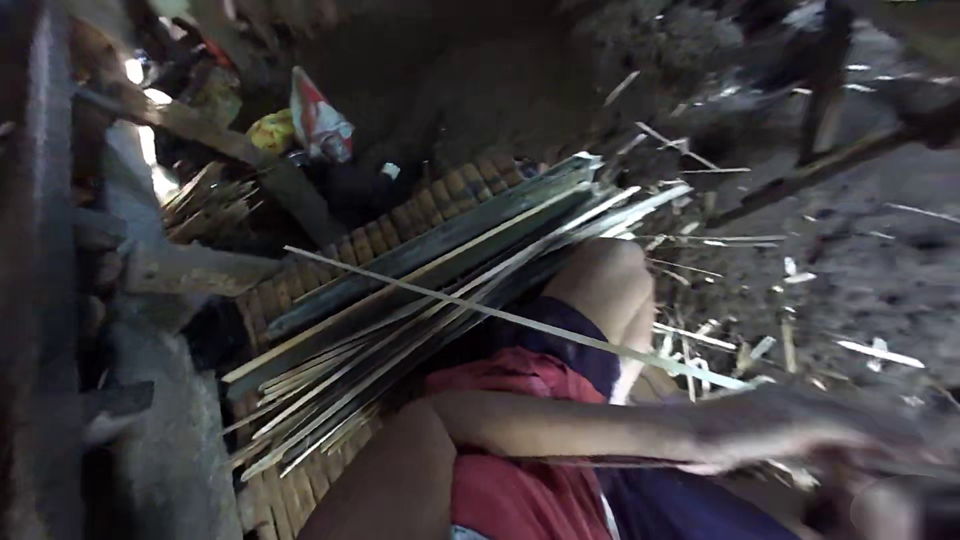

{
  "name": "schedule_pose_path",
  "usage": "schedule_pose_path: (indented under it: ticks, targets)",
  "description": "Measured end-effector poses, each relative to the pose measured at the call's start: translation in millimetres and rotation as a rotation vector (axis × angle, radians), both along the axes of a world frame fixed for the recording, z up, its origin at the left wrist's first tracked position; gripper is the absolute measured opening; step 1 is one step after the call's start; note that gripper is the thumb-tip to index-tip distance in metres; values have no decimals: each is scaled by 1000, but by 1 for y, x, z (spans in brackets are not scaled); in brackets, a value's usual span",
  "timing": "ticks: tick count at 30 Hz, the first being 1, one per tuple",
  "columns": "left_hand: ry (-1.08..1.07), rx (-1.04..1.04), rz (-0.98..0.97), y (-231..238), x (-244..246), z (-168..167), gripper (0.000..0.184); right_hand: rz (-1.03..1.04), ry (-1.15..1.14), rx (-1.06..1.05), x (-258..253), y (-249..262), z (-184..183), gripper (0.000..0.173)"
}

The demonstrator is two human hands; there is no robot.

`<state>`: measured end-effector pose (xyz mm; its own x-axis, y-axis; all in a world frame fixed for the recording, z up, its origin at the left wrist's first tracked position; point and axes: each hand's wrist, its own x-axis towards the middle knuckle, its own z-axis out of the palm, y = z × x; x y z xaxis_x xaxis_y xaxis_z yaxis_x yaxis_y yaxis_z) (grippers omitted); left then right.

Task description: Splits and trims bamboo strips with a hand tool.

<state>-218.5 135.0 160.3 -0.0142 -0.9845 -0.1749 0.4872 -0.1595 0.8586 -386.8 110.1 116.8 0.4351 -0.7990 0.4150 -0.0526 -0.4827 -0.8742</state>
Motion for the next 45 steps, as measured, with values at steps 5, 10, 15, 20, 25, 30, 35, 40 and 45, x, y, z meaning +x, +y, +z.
schedule_pose_path:
  ticks: [5,10,15,20,25,30,35,40,45]
  targets:
    - [82,291,256,-12,20,-8,56,60,132,-28,39,48,8,31]
    - [294,216,-125,10,8,-16,37,-121,120,115,27,19,7,37]
    - [238,294,166,2,10,-18,45,-3,94,115,41,65,-6,38]
    - [259,150,-59,11,9,-23,47,-115,137,25,30,38,6,35]
    - [420,368,159,42,4,-25,49,-44,157,156,28,49,4,46]
    - [532,372,244,44,23,-31,54,148,244,60,33,102,7,47]
    - [376,201,272,27,48,-25,53,248,328,-146,33,128,14,44]
    - [-205,186,170,33,127,-19,42,-46,496,166,16,86,19,42]
    - [-891,524,-472,121,220,-13,39,-193,649,256,-27,20,18,43]
